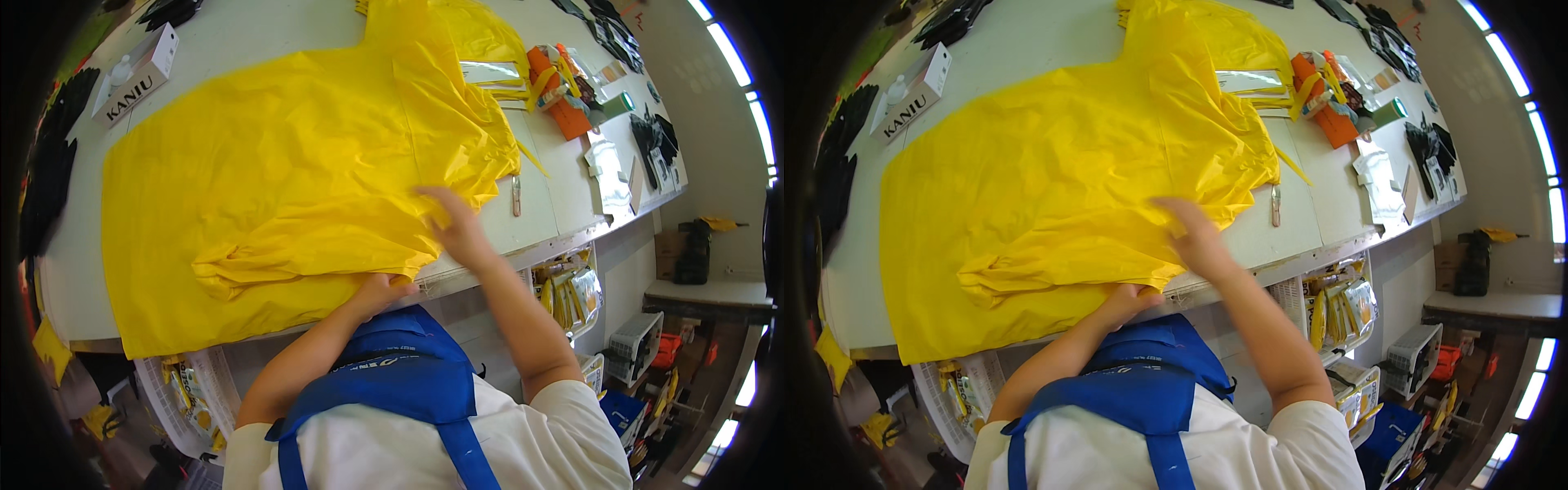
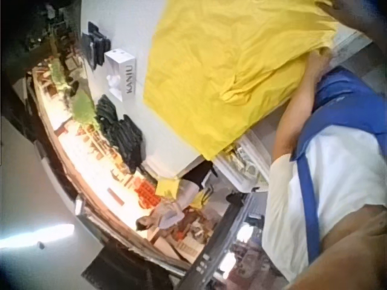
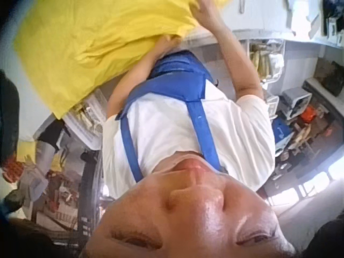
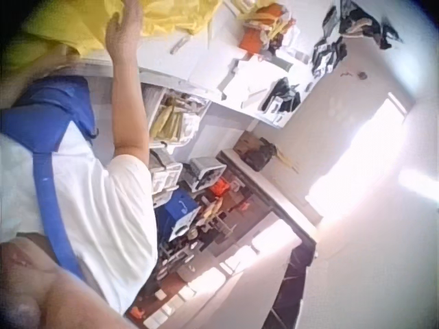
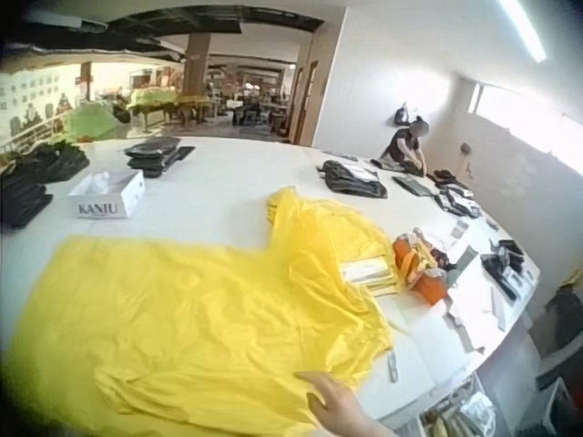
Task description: The person folds a yellow raincoat on a table, smooths the fabric, and uses scissors to trim loose threads. The person then places the folded raincoat into a white basket and repeats the process with another raincoat.
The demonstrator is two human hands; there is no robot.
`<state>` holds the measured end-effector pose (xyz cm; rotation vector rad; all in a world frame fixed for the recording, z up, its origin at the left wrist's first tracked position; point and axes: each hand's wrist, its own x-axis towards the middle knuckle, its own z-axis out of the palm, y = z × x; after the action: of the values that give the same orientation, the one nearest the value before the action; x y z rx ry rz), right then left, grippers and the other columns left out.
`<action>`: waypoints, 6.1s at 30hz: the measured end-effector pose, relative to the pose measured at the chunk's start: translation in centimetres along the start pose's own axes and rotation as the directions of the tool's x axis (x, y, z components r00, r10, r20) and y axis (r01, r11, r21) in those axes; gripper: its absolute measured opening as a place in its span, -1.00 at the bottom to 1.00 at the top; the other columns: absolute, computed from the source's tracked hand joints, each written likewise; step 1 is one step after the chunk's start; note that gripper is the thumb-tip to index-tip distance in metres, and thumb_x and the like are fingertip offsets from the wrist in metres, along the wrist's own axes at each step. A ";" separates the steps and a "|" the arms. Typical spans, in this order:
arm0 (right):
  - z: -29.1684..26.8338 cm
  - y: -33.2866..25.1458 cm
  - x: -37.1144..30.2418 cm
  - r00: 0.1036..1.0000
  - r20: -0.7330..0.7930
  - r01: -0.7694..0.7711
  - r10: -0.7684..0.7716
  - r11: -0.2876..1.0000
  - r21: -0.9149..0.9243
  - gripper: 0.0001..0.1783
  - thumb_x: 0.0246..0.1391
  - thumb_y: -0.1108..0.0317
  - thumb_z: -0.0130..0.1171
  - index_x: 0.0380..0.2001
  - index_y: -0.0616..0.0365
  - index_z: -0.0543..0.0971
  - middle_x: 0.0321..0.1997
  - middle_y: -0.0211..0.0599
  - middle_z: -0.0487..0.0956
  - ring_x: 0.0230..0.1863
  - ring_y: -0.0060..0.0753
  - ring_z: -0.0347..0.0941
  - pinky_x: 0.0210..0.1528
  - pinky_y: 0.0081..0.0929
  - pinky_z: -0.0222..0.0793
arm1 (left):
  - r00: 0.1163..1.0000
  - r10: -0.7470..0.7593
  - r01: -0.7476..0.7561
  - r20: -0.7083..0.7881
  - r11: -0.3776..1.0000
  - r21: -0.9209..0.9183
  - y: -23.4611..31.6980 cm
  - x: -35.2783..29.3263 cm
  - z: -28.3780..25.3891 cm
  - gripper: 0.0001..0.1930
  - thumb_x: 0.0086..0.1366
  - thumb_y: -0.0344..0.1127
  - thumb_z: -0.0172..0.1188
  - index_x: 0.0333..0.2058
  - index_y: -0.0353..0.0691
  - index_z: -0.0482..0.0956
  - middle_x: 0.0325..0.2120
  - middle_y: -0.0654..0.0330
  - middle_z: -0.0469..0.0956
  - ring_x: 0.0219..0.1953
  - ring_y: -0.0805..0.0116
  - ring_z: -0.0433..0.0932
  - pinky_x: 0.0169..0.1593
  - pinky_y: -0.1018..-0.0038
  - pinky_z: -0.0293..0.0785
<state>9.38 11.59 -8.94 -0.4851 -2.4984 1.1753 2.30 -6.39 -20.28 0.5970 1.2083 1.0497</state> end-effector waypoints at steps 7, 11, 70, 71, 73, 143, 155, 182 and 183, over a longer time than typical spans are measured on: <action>-10.7 19.6 0.3 0.998 -0.051 -0.013 -0.031 0.719 -0.695 -0.60 -0.10 0.55 0.05 -0.11 0.04 0.48 0.01 -0.34 0.47 0.19 -0.15 0.25 0.20 -0.24 0.11 | 0.574 -0.369 -0.690 -0.731 0.262 -0.674 -0.9 -7.9 -7.0 -0.60 0.29 -0.08 0.08 0.01 -0.14 0.33 0.01 0.19 0.38 0.07 0.21 0.34 0.18 0.23 0.26; -14.5 21.8 4.6 0.963 0.264 0.109 0.048 0.830 -0.547 -0.78 -0.03 0.38 0.12 -0.24 0.08 0.55 -0.11 -0.36 0.53 0.16 -0.18 0.27 0.16 -0.22 0.12 | 0.378 -0.250 -0.848 -0.891 0.293 -0.442 -0.8 -11.4 -11.1 -0.73 0.32 -0.22 0.03 -0.06 -0.16 0.40 -0.04 0.20 0.43 0.01 0.21 0.40 0.11 0.26 0.35; 9.0 -14.7 1.3 0.807 0.509 -0.590 0.299 0.418 0.691 -0.35 -0.14 0.71 -0.05 0.13 0.24 0.22 -0.11 -0.25 0.46 -0.05 -0.49 0.38 0.01 -0.56 0.28 | 0.177 0.686 -0.384 -0.706 0.708 0.592 10.5 -20.1 -5.5 -0.71 0.04 -0.63 0.03 -0.23 -0.21 0.42 0.01 0.02 0.24 0.06 0.18 0.31 0.05 0.40 0.31; 8.9 -15.1 1.2 0.832 0.469 -0.555 0.297 0.431 0.711 -0.36 -0.11 0.70 -0.04 0.13 0.22 0.21 -0.15 -0.26 0.47 -0.10 -0.51 0.39 -0.03 -0.58 0.29 | 0.144 0.769 -0.083 -0.623 0.637 0.767 11.2 -20.6 -4.5 -0.72 0.02 -0.60 0.08 -0.23 -0.24 0.44 -0.03 0.01 0.29 0.01 0.17 0.35 0.03 0.39 0.31; 8.8 -16.0 1.2 0.873 0.411 -0.488 0.262 0.460 0.742 -0.37 -0.07 0.68 -0.04 0.15 0.19 0.18 -0.19 -0.26 0.47 -0.16 -0.53 0.40 -0.08 -0.60 0.31 | 0.245 0.813 0.143 -0.529 0.509 0.849 13.1 -21.0 -3.3 -0.72 0.00 -0.54 0.18 -0.24 -0.26 0.47 -0.15 0.03 0.38 -0.11 0.17 0.42 -0.05 0.38 0.33; -3.8 3.5 -1.1 0.843 -0.273 -0.306 0.464 0.830 0.466 -0.74 0.19 0.38 -0.07 -0.12 0.27 0.48 -0.41 -0.48 0.46 -0.64 -0.81 0.06 -0.62 -0.80 -0.05 | 0.658 0.220 -0.673 -0.720 0.599 -0.433 15.1 -16.4 -0.2 -0.46 0.13 -0.52 0.19 0.06 -0.20 0.18 -0.11 0.19 0.44 -0.17 0.39 0.48 -0.27 0.52 0.45; 3.0 -13.6 1.5 0.920 0.120 0.378 -0.373 0.926 -0.015 -0.60 -0.17 0.35 0.33 -0.18 0.18 0.55 -0.49 -0.27 0.51 -0.49 -0.28 0.45 -0.46 -0.43 0.34 | 0.620 0.197 -0.676 -0.759 0.625 -0.390 15.9 -17.3 0.0 -0.54 0.18 -0.52 0.12 0.04 -0.25 0.21 -0.15 0.13 0.48 -0.21 0.40 0.50 -0.26 0.55 0.45; 4.8 -10.7 1.8 0.998 -0.068 0.044 0.000 0.766 0.641 -0.73 0.09 0.26 0.14 -0.21 0.21 0.56 -0.51 -0.38 0.49 -0.60 -0.61 0.24 -0.54 -0.65 0.16 | 0.661 0.229 -0.662 -0.715 0.627 -0.411 15.3 -17.5 -0.1 -0.55 0.22 -0.46 0.07 0.08 -0.25 0.20 -0.04 0.13 0.41 -0.09 0.34 0.46 -0.10 0.42 0.44; 5.0 -9.5 1.9 0.983 -0.006 -0.104 0.185 0.577 0.810 -0.73 0.16 0.24 0.08 -0.21 0.23 0.55 -0.50 -0.40 0.48 -0.60 -0.67 0.20 -0.54 -0.70 0.12 | 0.649 0.225 -0.682 -0.727 0.594 -0.425 15.3 -17.4 0.0 -0.55 0.24 -0.44 0.04 0.10 -0.25 0.18 0.00 0.13 0.39 -0.03 0.31 0.43 -0.04 0.39 0.41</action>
<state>4.02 3.43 -4.23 -0.4541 -1.5671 2.1166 -2.75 -15.31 0.51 -0.0478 1.0796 2.1805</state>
